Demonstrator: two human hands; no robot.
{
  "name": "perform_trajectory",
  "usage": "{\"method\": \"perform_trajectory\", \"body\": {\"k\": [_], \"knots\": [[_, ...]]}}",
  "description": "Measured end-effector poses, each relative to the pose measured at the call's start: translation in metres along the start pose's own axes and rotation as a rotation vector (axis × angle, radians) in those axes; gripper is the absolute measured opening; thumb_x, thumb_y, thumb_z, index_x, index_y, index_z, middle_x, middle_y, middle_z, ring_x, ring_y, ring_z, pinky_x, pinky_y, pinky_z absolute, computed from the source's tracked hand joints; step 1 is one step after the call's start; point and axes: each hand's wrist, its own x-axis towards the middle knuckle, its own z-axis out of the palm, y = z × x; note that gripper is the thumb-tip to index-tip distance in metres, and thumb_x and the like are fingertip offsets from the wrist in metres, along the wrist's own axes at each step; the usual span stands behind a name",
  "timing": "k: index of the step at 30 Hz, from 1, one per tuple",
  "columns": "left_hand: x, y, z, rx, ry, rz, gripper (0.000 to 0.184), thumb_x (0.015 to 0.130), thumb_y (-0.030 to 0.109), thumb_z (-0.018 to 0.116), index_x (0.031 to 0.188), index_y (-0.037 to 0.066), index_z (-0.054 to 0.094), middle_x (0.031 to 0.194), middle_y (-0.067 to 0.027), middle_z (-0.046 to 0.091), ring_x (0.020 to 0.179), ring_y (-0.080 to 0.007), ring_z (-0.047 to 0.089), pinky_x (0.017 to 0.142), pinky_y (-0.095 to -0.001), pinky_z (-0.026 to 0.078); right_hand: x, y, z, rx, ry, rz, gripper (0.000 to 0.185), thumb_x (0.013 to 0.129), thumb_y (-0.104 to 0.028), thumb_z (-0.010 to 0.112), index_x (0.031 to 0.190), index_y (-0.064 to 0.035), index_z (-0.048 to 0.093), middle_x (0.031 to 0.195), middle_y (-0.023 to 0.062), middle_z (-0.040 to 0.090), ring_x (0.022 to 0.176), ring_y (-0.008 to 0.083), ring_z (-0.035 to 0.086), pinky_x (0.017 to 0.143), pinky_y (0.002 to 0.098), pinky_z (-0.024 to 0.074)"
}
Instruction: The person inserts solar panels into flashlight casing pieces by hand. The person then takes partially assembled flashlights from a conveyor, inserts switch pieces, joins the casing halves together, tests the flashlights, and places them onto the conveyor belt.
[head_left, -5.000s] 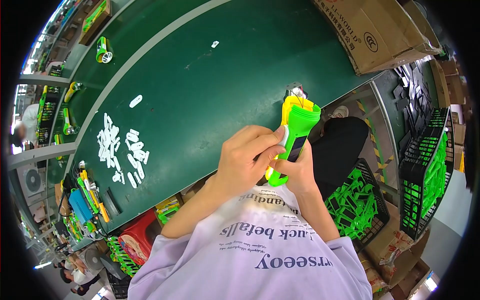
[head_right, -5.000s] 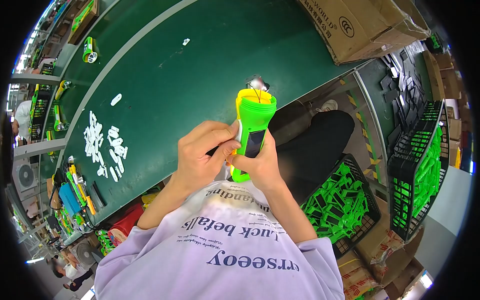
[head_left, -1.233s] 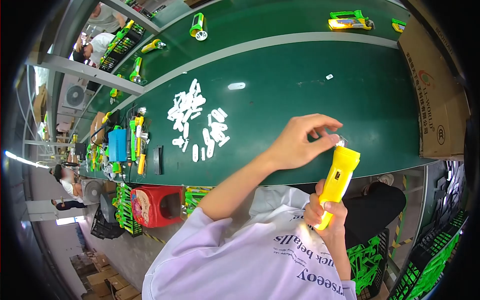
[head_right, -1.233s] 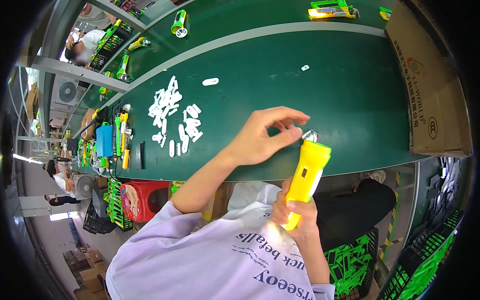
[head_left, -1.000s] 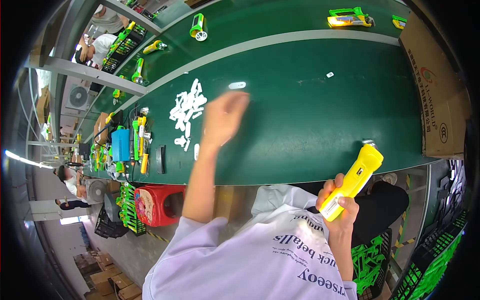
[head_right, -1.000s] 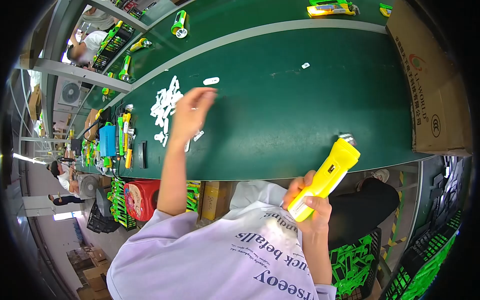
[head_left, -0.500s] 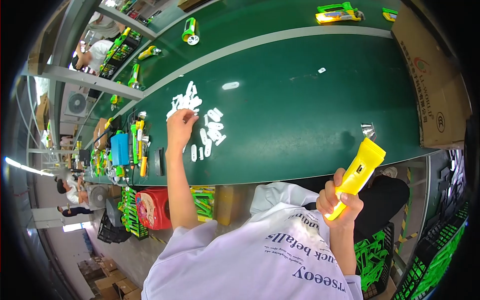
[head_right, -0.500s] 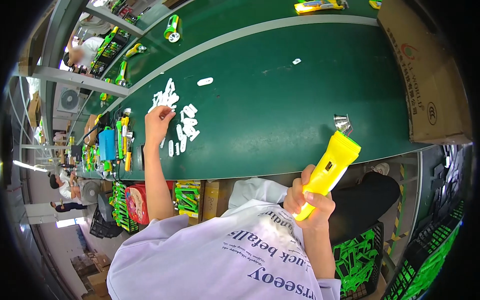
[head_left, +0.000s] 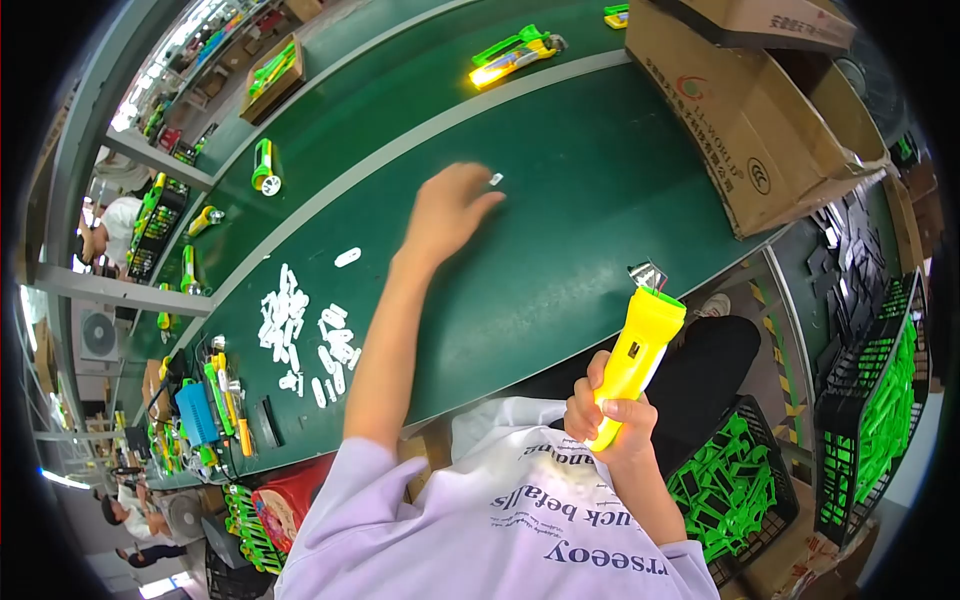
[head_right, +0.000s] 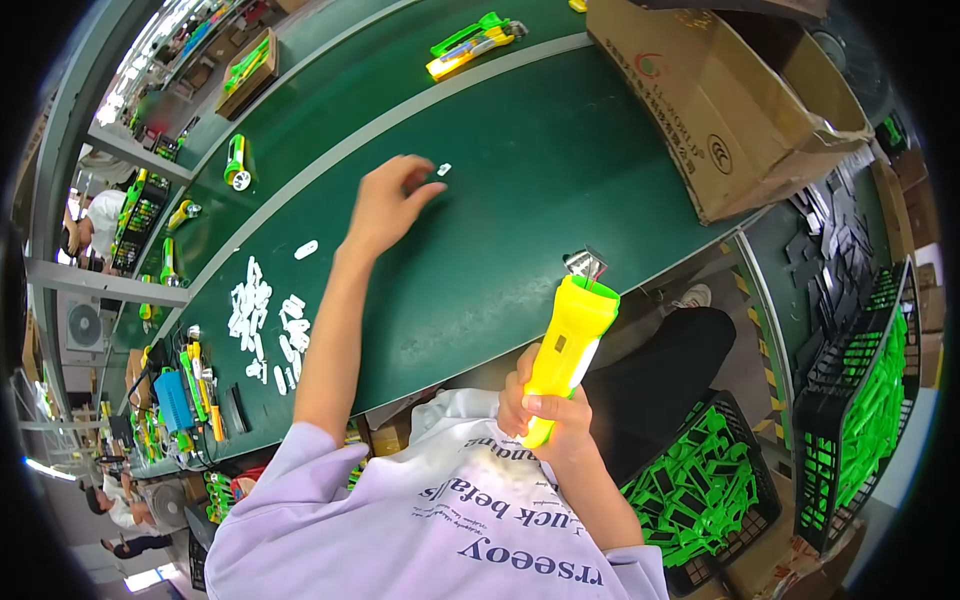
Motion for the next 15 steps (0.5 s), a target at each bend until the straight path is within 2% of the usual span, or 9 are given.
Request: {"method": "perform_trajectory", "body": {"k": [1, 3, 7, 9, 11, 13, 14, 15], "knots": [[0.013, -0.01, 0.012, -0.01, -0.007, 0.011, 0.021, 0.081, 0.017, 0.076, 0.093, 0.002, 0.067, 0.09, -0.012, 0.067, 0.078, -0.0228, 0.065, 0.069, -0.0332, 0.051, -0.003, -0.001, 0.0, 0.015, -0.033, -0.008, 0.034, 0.074, -0.009, 0.066, 0.1, -0.006, 0.045, 0.061, 0.0076, 0.046, 0.049, 0.0177, 0.044, 0.048, 0.0329, 0.0374], [0.032, -0.021, 0.043, 0.17, -0.051, 0.048, 0.019, 0.079, 0.014, 0.076, 0.089, 0.002, 0.066, 0.085, -0.0134, 0.067, 0.072, -0.0251, 0.063, 0.066, -0.035, 0.05, -0.009, -0.005, -0.001, -0.029, -0.047, -0.024, 0.033, 0.074, -0.013, 0.062, 0.099, -0.0064, 0.042, 0.062, 0.0064, 0.044, 0.05, 0.0177, 0.045, 0.048, 0.0333, 0.039], [0.041, -0.036, 0.042, 0.131, -0.098, -0.065, 0.02, 0.079, 0.016, 0.076, 0.087, 0.001, 0.064, 0.072, -0.0147, 0.065, 0.067, -0.0279, 0.063, 0.064, -0.0369, 0.049, -0.02, -0.014, -0.006, 0.103, -0.081, -0.049, 0.034, 0.075, -0.012, 0.066, 0.101, -0.0046, 0.045, 0.063, 0.0066, 0.045, 0.051, 0.0173, 0.045, 0.05, 0.0338, 0.0386], [0.041, -0.052, 0.04, 0.23, -0.086, -0.087, 0.022, 0.082, 0.018, 0.074, 0.086, 0.0, 0.063, 0.075, -0.0153, 0.065, 0.069, -0.028, 0.063, 0.065, -0.0375, 0.049, -0.023, -0.016, -0.012, 0.157, -0.109, -0.043, 0.032, 0.076, -0.01, 0.065, 0.102, -0.0047, 0.046, 0.064, 0.0073, 0.047, 0.051, 0.0171, 0.045, 0.051, 0.0331, 0.0391], [0.038, -0.057, 0.034, 0.253, -0.065, -0.103, 0.023, 0.084, 0.02, 0.072, 0.085, 0.0, 0.061, 0.079, -0.0181, 0.066, 0.075, -0.0364, 0.063, 0.068, -0.0431, 0.049, -0.024, -0.017, -0.013, 0.194, -0.115, -0.036, 0.031, 0.077, -0.009, 0.065, 0.102, -0.0048, 0.047, 0.065, 0.0074, 0.047, 0.052, 0.017, 0.046, 0.051, 0.0325, 0.039], [0.034, -0.059, 0.022, 0.306, -0.099, -0.13, 0.026, 0.083, 0.022, 0.073, 0.082, 0.0, 0.059, 0.077, -0.0159, 0.065, 0.07, -0.0332, 0.062, 0.066, -0.0407, 0.049, -0.023, -0.017, -0.015, 0.2, -0.178, -0.029, 0.03, 0.077, -0.009, 0.065, 0.101, -0.005, 0.047, 0.066, 0.0071, 0.048, 0.053, 0.0164, 0.046, 0.051, 0.0323, 0.0395], [0.032, -0.059, 0.014, 0.251, -0.14, -0.236, 0.027, 0.083, 0.023, 0.074, 0.081, 0.0, 0.059, 0.074, -0.0133, 0.063, 0.068, -0.0281, 0.061, 0.065, -0.038, 0.048, -0.024, -0.016, -0.014, 0.196, -0.166, -0.022, 0.031, 0.077, -0.009, 0.066, 0.101, -0.0049, 0.047, 0.066, 0.007, 0.048, 0.052, 0.0165, 0.046, 0.05, 0.0322, 0.0395], [0.03, -0.069, 0.009, 0.235, -0.138, -0.236, 0.027, 0.082, 0.022, 0.075, 0.081, 0.0, 0.06, 0.072, -0.0113, 0.062, 0.067, -0.0238, 0.061, 0.065, -0.0359, 0.048, -0.025, -0.016, -0.014, 0.191, -0.155, -0.013, 0.031, 0.076, -0.009, 0.066, 0.1, -0.0047, 0.047, 0.066, 0.007, 0.048, 0.052, 0.0165, 0.046, 0.05, 0.0322, 0.0396]]}}
